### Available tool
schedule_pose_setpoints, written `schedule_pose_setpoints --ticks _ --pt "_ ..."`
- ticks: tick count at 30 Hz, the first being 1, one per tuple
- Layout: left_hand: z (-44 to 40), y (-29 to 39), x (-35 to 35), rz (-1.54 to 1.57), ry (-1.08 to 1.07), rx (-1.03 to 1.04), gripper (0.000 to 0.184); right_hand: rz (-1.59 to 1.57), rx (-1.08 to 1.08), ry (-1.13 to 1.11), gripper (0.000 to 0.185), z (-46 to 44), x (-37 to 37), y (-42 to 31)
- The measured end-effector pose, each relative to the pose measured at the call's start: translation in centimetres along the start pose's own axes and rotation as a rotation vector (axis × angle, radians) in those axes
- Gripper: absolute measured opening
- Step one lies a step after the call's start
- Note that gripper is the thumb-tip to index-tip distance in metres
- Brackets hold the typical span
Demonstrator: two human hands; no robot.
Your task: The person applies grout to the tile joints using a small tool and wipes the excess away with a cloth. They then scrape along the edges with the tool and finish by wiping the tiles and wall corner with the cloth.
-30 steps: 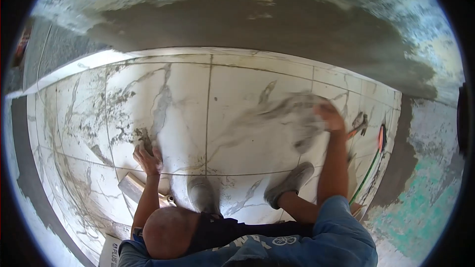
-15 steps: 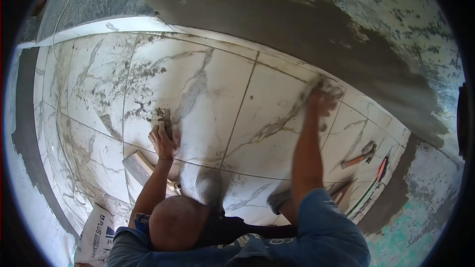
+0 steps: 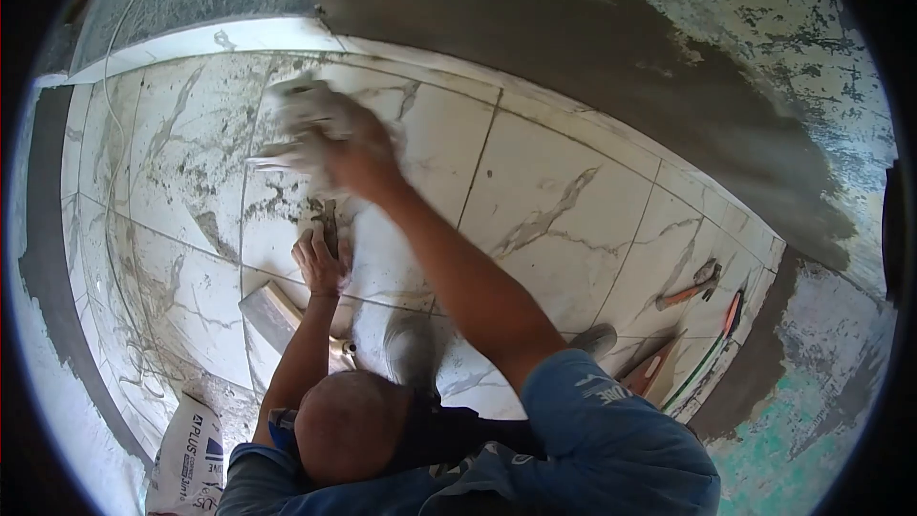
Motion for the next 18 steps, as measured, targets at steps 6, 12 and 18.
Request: schedule_pose_setpoints --ticks 6,12,18 --pt "0.0 0.3 0.0 0.012 0.022 -0.011 0.050 0.724 0.282 0.227 0.052 11.5 -21.2 4.0" --pt "-0.1 0.1 0.2 0.043 0.070 0.030 0.042 1.090 0.059 0.704 0.055 15.5 -19.1 14.6" --pt "1.2 -1.5 0.7 0.124 -0.079 0.086 0.043 0.322 -0.111 -0.003 0.059 12.2 3.2 7.2"
Point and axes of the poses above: each hand's wrist, its own z-axis away from the middle knuckle, its own x-axis out of the palm, y = z × x, the point moved 2 cm from there along -z, towards the middle knuckle, and after that the axes turned 5 degrees about z, right-handed, at the moved point
